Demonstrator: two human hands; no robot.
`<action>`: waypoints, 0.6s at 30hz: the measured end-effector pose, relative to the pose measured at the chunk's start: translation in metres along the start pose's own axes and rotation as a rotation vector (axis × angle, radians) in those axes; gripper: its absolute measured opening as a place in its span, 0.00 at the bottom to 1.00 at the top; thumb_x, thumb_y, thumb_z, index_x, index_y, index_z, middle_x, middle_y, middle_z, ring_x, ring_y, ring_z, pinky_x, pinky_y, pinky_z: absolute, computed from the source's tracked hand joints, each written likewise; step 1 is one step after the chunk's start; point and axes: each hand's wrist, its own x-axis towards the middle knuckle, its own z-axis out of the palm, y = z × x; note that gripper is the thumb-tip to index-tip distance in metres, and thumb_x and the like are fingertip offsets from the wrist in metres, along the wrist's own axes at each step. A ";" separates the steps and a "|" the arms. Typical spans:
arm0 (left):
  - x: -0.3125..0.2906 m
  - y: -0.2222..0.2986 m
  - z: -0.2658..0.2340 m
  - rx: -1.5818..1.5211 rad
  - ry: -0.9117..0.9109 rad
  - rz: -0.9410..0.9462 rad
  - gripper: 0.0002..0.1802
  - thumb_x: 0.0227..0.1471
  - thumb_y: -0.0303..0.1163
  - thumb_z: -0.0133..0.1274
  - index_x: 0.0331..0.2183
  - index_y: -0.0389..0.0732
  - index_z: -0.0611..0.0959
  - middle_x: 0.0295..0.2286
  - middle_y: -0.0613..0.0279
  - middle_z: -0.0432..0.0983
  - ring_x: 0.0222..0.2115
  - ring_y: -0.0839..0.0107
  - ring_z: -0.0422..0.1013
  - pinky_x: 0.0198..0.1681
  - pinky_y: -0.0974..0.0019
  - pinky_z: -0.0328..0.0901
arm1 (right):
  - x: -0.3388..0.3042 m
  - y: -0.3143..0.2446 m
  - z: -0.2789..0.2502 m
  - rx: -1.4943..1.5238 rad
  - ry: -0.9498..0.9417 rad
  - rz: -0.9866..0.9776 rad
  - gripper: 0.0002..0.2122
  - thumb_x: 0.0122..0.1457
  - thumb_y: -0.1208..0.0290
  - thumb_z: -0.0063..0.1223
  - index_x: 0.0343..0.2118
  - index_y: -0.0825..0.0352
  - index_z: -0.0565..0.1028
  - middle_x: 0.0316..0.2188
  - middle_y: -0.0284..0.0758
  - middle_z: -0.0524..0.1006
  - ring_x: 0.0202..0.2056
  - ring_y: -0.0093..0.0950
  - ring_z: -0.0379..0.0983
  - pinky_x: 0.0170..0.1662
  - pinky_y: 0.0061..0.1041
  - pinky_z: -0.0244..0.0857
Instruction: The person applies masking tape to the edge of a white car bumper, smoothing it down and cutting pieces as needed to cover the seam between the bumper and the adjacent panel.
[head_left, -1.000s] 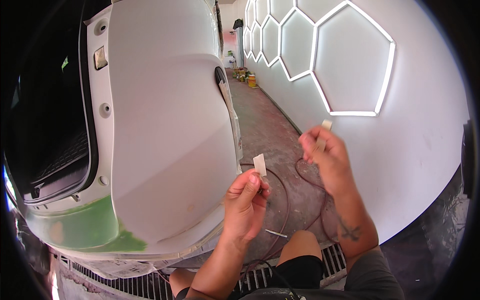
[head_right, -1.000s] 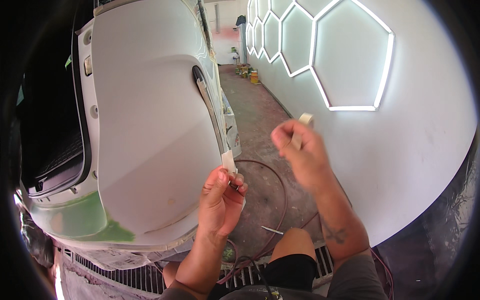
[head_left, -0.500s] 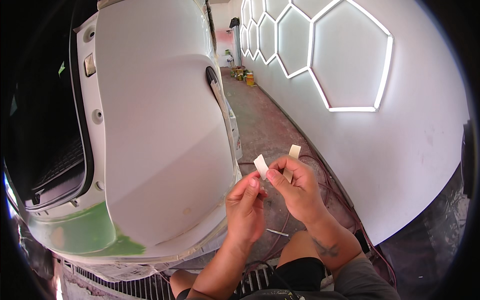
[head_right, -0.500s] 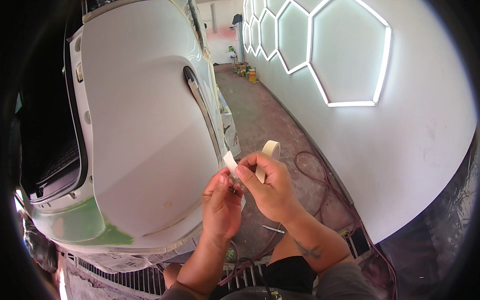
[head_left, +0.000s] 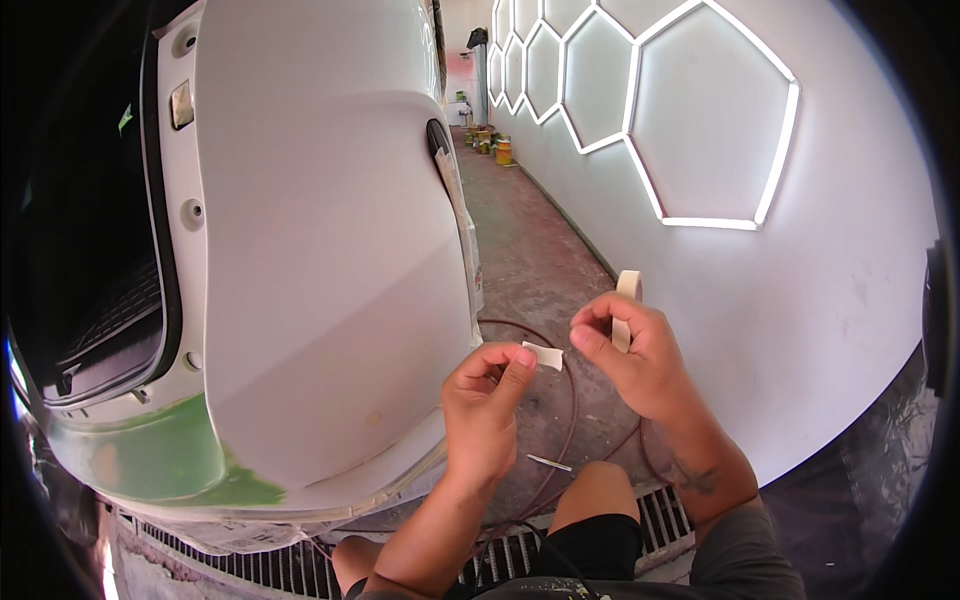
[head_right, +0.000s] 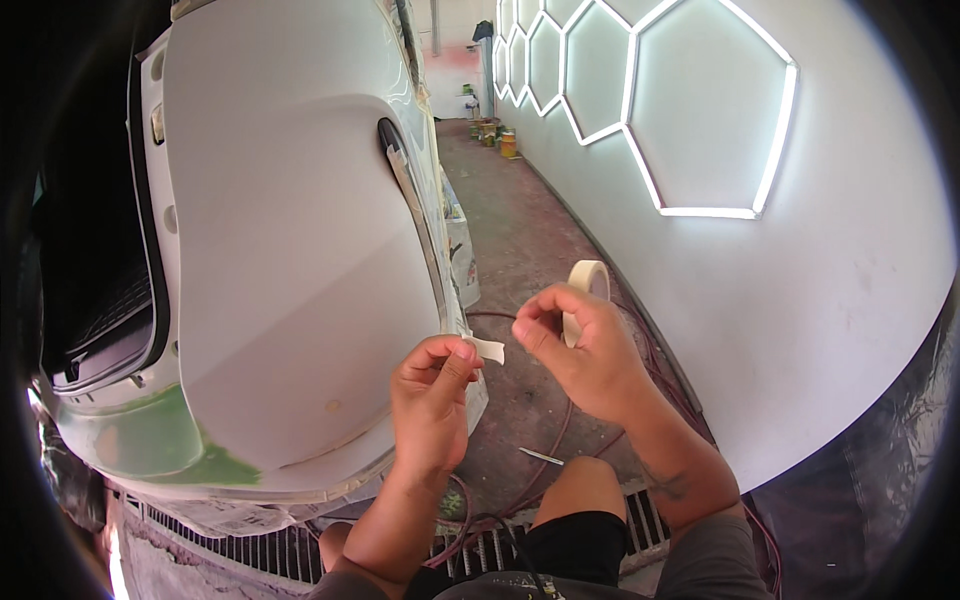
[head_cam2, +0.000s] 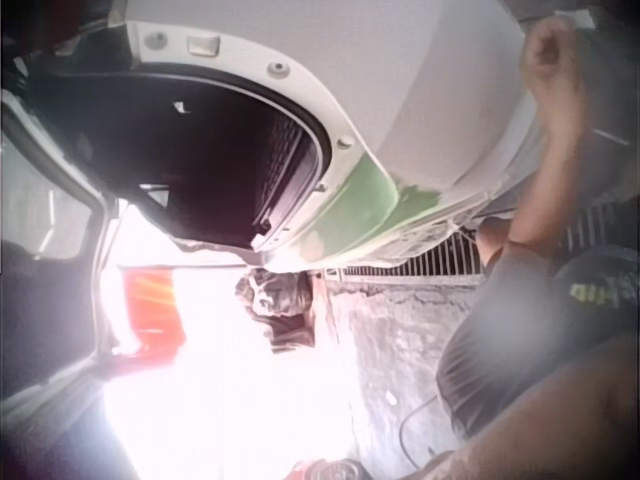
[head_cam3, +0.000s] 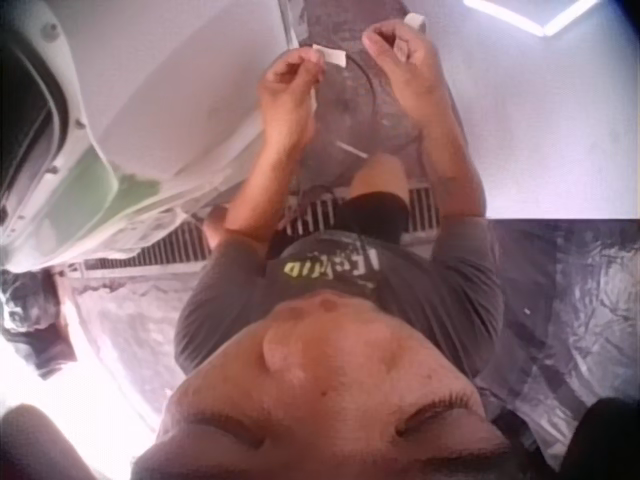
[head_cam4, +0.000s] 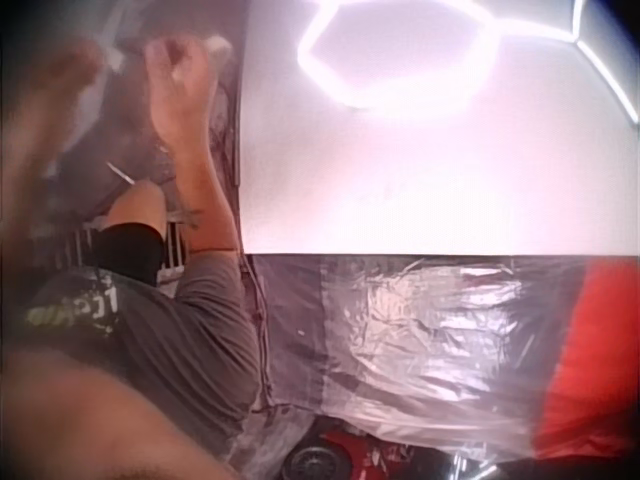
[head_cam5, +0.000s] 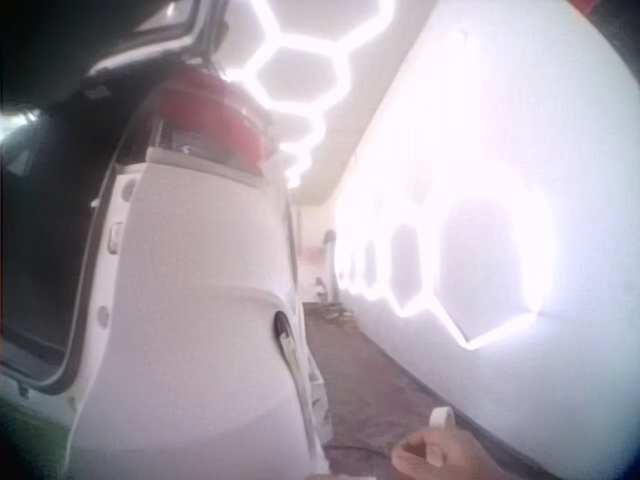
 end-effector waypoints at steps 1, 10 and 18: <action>0.000 -0.001 0.001 -0.014 0.030 0.031 0.05 0.66 0.27 0.62 0.41 0.37 0.87 0.35 0.66 0.82 0.36 0.77 0.73 0.43 0.70 0.65 | -0.001 0.004 0.003 0.097 -0.037 0.055 0.09 0.69 0.69 0.62 0.42 0.71 0.80 0.32 0.26 0.78 0.35 0.15 0.71 0.39 0.19 0.66; -0.002 -0.006 0.007 -0.061 0.086 0.042 0.04 0.66 0.27 0.61 0.41 0.38 0.87 0.36 0.65 0.83 0.36 0.77 0.74 0.42 0.70 0.66 | -0.009 0.015 0.022 0.395 -0.139 0.099 0.09 0.70 0.67 0.61 0.40 0.68 0.78 0.29 0.20 0.73 0.30 0.09 0.63 0.32 0.15 0.56; -0.009 -0.001 0.010 -0.208 0.198 -0.072 0.05 0.66 0.29 0.61 0.41 0.38 0.86 0.34 0.67 0.80 0.32 0.77 0.74 0.39 0.71 0.69 | -0.009 0.009 0.028 0.339 -0.145 0.104 0.08 0.70 0.67 0.60 0.38 0.67 0.78 0.25 0.20 0.71 0.27 0.10 0.62 0.30 0.16 0.54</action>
